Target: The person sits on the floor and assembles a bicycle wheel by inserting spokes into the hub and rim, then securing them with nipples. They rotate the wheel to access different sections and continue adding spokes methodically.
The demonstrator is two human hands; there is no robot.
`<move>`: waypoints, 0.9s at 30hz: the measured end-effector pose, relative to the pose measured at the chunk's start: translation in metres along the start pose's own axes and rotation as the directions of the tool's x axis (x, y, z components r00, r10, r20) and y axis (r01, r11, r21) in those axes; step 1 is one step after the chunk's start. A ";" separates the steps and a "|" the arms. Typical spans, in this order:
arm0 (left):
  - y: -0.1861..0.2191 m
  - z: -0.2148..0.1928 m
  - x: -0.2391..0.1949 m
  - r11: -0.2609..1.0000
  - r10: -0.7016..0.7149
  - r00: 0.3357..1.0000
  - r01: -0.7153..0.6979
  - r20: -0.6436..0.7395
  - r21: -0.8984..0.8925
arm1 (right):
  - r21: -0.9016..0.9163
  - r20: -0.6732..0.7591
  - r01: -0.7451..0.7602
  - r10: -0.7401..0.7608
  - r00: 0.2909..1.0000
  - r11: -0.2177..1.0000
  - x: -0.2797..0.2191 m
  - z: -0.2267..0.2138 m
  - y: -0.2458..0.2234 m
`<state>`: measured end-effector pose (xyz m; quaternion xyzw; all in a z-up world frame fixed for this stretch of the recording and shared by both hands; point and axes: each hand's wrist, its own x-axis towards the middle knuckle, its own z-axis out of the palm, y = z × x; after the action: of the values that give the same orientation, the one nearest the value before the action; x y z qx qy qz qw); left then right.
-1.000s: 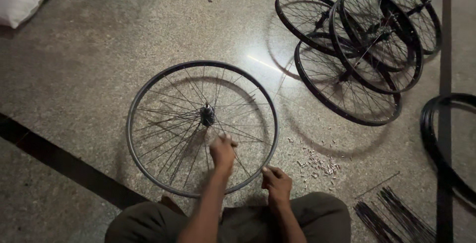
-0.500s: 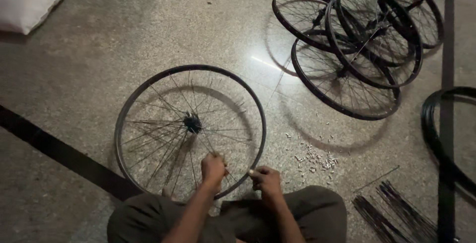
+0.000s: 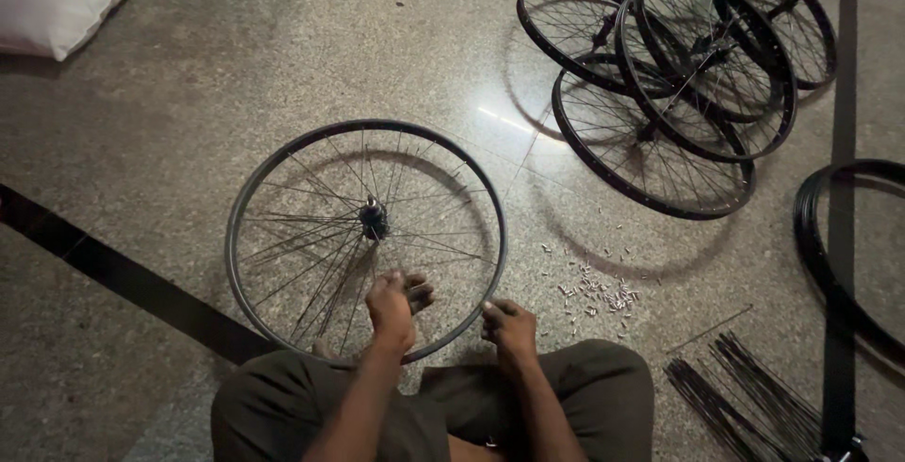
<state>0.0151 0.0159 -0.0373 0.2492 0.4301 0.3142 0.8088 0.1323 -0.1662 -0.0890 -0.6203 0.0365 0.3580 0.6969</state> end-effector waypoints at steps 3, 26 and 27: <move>0.000 -0.003 0.013 0.989 -0.112 0.993 0.116 0.046 -0.093 | 0.106 0.036 0.009 -0.012 0.999 0.994 -0.004 0.005 -0.006; 0.014 0.002 -0.027 0.682 -0.403 0.880 0.107 0.250 0.723 | -0.120 0.049 0.209 -0.205 0.978 0.970 -0.045 0.017 -0.009; 0.012 0.007 -0.026 0.676 -0.416 0.888 0.159 0.195 0.720 | -0.178 0.044 0.267 -0.263 0.964 0.947 -0.049 0.019 -0.007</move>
<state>0.0061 0.0038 -0.0118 0.5088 0.4018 -0.0491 0.7598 0.0923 -0.1715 -0.0543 -0.6773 -0.0871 0.2692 0.6791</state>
